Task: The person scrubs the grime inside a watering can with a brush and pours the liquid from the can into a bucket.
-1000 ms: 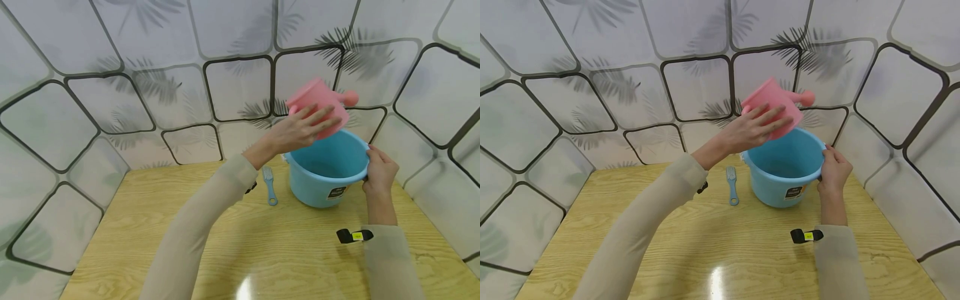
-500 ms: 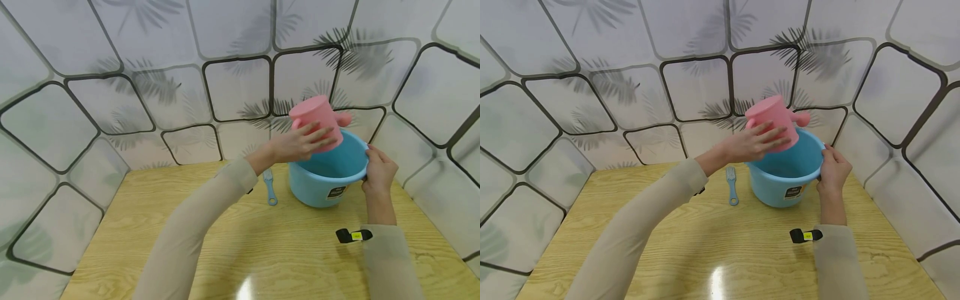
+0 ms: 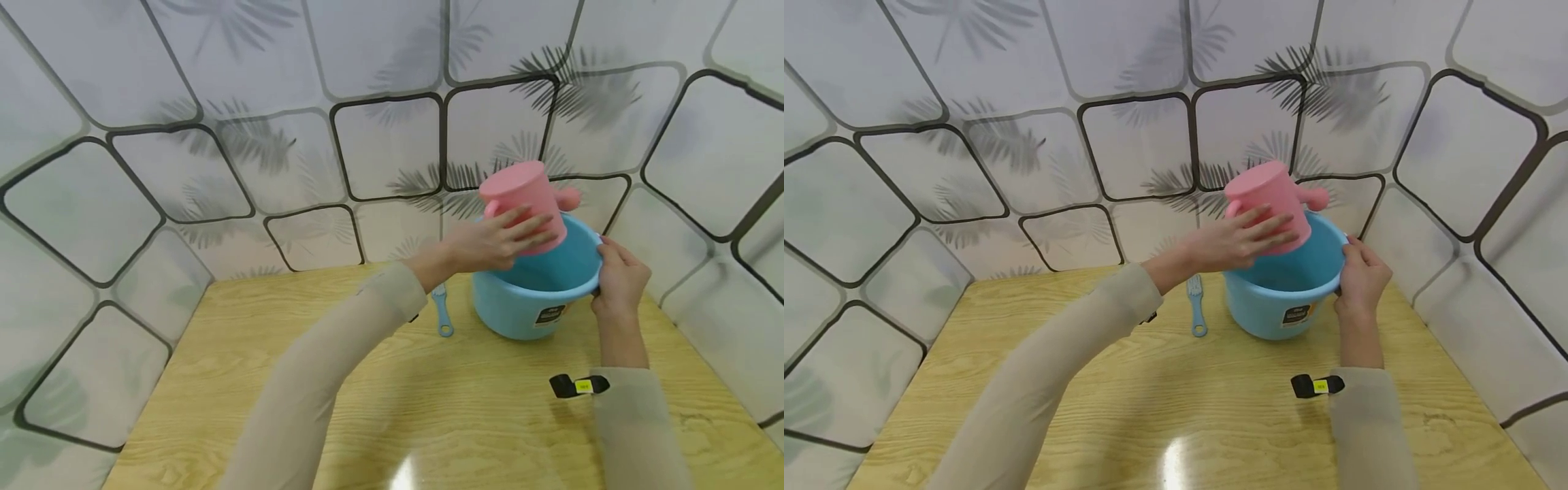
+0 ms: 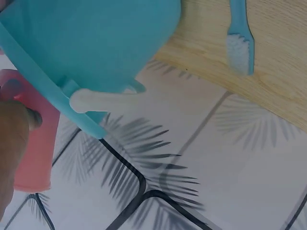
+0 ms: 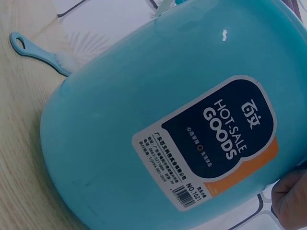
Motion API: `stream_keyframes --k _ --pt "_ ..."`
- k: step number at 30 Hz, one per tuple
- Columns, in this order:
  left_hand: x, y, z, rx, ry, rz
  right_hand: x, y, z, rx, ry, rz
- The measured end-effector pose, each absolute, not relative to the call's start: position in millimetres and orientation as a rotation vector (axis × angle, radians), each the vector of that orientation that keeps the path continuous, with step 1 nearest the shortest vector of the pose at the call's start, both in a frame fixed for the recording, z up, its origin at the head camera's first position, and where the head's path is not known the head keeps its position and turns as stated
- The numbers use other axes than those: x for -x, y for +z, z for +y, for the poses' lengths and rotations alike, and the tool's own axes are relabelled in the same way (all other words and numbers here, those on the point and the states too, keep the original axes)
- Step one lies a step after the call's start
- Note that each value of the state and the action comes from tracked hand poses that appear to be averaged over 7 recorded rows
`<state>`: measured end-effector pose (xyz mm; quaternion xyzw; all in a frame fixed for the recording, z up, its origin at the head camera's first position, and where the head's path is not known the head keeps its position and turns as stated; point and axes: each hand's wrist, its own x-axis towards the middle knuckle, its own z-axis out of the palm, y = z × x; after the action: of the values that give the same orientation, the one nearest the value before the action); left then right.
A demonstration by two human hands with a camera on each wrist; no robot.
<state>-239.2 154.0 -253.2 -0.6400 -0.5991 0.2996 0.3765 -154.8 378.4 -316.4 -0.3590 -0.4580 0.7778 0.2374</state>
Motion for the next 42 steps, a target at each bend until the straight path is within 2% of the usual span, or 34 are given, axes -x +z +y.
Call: stream_keyframes --k 42 --pt "236.8 -255.6 154.7 1.628 0.653 -1.579 145.3 -316.3 378.4 0.962 2.094 -1.251"
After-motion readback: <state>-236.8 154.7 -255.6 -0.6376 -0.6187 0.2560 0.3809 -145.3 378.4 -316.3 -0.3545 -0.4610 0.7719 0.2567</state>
